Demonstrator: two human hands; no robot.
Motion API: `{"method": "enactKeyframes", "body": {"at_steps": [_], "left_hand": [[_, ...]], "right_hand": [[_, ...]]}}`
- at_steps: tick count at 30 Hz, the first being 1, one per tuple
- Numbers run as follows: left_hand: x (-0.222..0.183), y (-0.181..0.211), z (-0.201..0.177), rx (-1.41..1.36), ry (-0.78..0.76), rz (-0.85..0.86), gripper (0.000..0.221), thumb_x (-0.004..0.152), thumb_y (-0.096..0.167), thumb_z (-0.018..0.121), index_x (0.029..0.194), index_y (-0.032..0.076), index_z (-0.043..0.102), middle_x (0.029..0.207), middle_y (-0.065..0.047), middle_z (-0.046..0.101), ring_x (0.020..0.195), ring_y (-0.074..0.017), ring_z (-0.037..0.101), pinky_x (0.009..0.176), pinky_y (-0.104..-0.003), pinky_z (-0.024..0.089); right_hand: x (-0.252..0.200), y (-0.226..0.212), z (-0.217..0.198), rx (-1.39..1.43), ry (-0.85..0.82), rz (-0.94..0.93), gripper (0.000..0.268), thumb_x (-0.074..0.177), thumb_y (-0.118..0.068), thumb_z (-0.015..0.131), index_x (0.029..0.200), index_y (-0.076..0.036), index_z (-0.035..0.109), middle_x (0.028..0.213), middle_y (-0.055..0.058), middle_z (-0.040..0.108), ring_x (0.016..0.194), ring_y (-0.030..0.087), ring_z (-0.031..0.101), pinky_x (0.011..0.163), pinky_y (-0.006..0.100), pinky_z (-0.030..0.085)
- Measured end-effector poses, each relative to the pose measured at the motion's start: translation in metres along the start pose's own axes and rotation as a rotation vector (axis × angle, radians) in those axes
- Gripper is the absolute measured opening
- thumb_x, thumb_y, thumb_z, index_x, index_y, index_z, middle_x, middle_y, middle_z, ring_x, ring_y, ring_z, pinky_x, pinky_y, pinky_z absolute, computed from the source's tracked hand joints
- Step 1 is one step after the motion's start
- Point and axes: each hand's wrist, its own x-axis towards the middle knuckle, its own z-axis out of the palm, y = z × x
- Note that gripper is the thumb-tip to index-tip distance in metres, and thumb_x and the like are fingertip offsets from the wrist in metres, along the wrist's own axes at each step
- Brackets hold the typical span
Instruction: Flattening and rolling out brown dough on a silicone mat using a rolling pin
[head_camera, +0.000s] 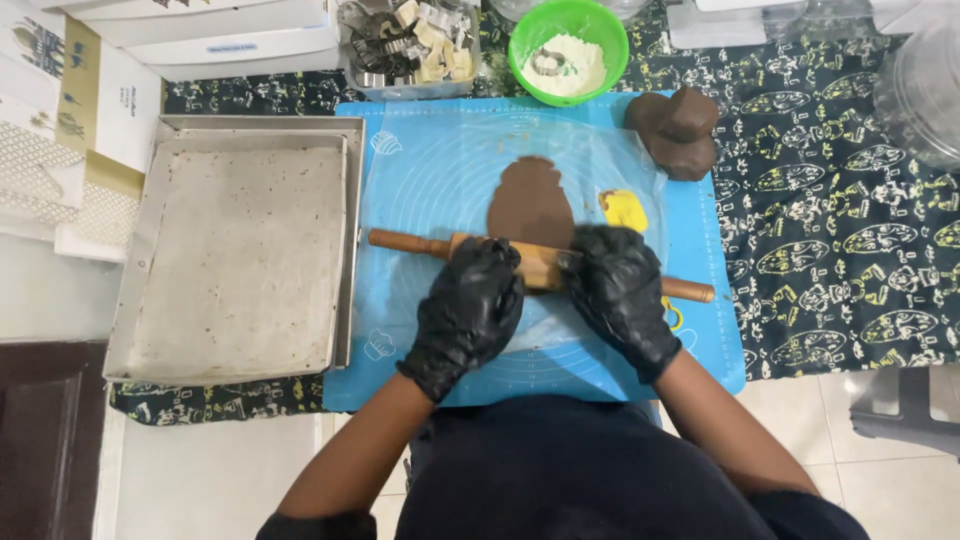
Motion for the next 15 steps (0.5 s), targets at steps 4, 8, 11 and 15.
{"method": "enactKeyframes", "body": {"at_steps": [4, 8, 11, 15], "left_hand": [[0.016, 0.011, 0.002, 0.069, 0.014, -0.069, 0.055, 0.101, 0.036, 0.051, 0.148, 0.008, 0.053, 0.155, -0.014, 0.049, 0.149, -0.0336, 0.037, 0.128, -0.051, 0.02], [0.031, 0.008, 0.017, 0.181, 0.046, -0.057, 0.06, 0.107, 0.039, 0.046, 0.155, 0.002, 0.045, 0.161, -0.018, 0.044, 0.153, -0.0336, 0.034, 0.13, -0.056, 0.015], [0.049, -0.011, 0.032, 0.055, -0.109, -0.055, 0.064, 0.109, 0.044, 0.035, 0.161, 0.007, 0.036, 0.169, -0.011, 0.029, 0.158, -0.0311, 0.022, 0.132, -0.058, 0.006], [0.098, -0.021, 0.04, 0.112, -0.28, -0.094, 0.068, 0.111, 0.047, 0.031, 0.165, 0.008, 0.021, 0.173, -0.013, 0.016, 0.161, -0.0335, 0.009, 0.131, -0.063, 0.001]], "right_hand": [[0.024, -0.015, -0.002, 0.116, -0.129, 0.223, 0.035, 0.09, -0.05, 0.066, 0.115, -0.027, 0.074, 0.122, 0.002, 0.07, 0.115, 0.033, 0.065, 0.094, 0.047, 0.055], [0.026, -0.018, 0.002, -0.017, -0.101, 0.12, 0.03, 0.091, -0.048, 0.064, 0.108, -0.026, 0.072, 0.112, 0.003, 0.068, 0.106, 0.033, 0.065, 0.084, 0.047, 0.052], [0.047, -0.011, 0.007, -0.117, -0.085, 0.048, 0.027, 0.091, -0.047, 0.062, 0.103, -0.024, 0.071, 0.105, 0.004, 0.067, 0.099, 0.033, 0.064, 0.077, 0.047, 0.051], [0.078, 0.01, 0.011, -0.21, -0.047, -0.028, 0.025, 0.092, -0.045, 0.061, 0.098, -0.023, 0.071, 0.098, 0.005, 0.066, 0.092, 0.033, 0.064, 0.07, 0.047, 0.049]]}}
